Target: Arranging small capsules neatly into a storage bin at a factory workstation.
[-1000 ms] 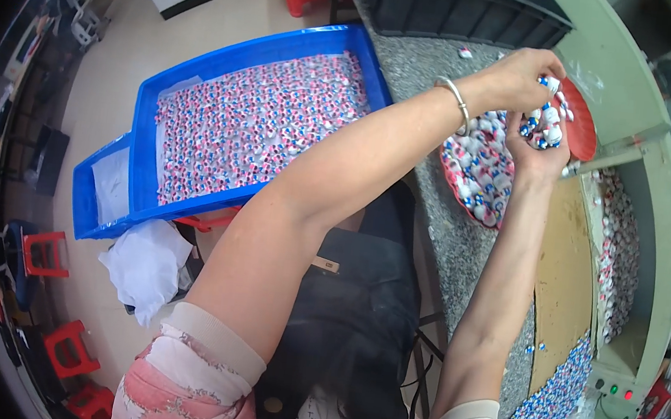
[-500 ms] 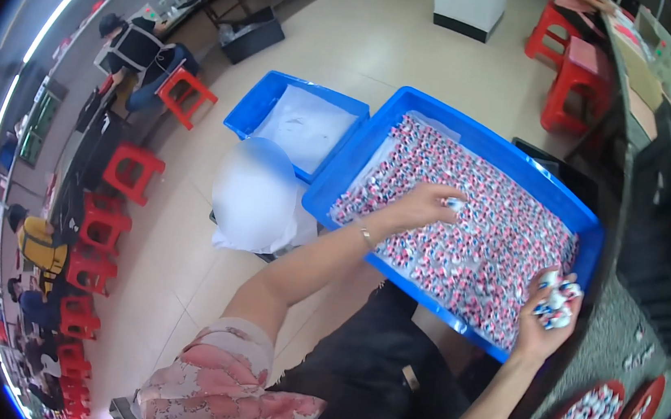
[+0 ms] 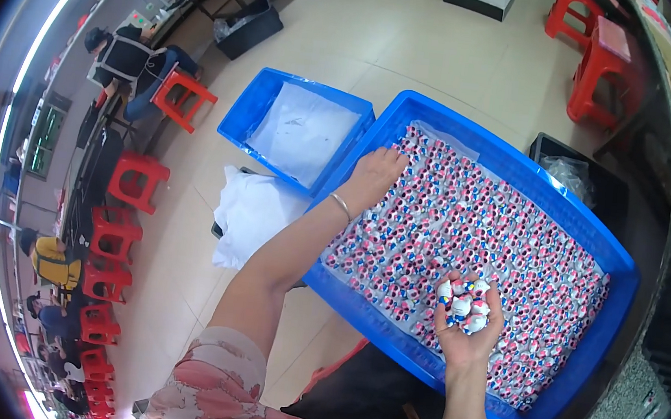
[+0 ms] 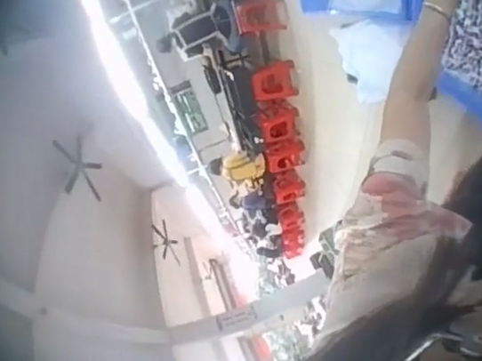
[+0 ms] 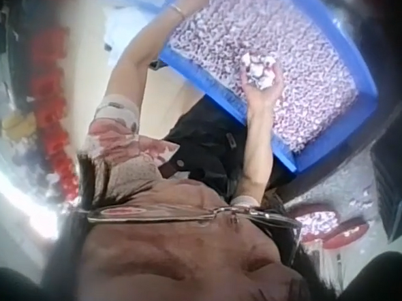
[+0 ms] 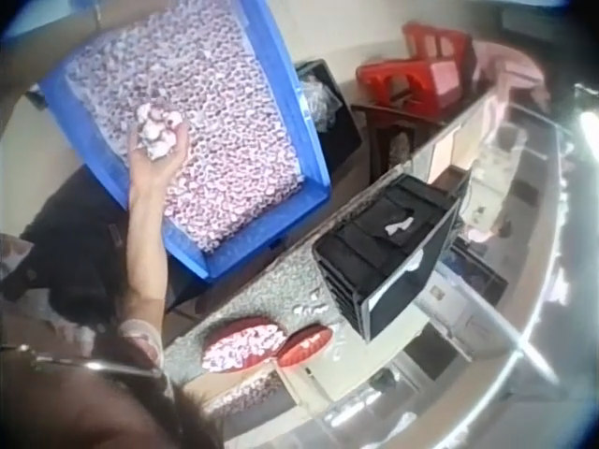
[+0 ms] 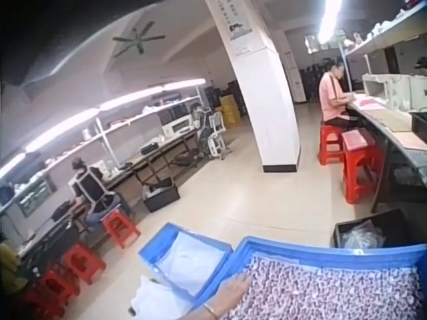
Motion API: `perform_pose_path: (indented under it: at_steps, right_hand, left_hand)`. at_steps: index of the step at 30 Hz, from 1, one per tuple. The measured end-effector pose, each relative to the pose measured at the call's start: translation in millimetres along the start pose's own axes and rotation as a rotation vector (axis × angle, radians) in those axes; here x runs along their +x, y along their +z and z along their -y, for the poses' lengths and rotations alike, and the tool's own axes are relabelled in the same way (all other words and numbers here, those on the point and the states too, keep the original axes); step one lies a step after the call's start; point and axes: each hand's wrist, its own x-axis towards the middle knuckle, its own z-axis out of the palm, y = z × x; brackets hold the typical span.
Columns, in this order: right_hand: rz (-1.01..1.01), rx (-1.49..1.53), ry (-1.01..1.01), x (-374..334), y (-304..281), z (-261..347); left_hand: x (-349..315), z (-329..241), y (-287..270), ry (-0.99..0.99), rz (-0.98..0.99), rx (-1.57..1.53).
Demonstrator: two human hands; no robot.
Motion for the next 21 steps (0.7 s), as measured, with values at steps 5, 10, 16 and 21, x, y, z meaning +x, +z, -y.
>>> perform_pose_path:
  at_steps: [5, 10, 16, 21]
  right_hand:
    - [-0.043, 0.026, 0.009, 19.2, 5.5, 3.7]
    - [-0.010, -0.009, 0.000, 43.2, 12.4, -5.4]
    - [-0.029, -0.051, -0.008, 51.1, 6.4, -3.7]
    - [-0.101, -0.048, 0.047, 51.9, -8.6, -18.3]
  left_hand:
    - [8.9, 2.0, 10.7, 0.058, 0.127, 0.124]
    - [11.1, 0.8, -13.9, -0.001, -0.001, -0.004]
    - [-7.3, -92.8, -107.7, 0.067, 0.112, -1.081]
    - [-27.1, -120.6, -104.6, 0.444, 0.047, -0.790]
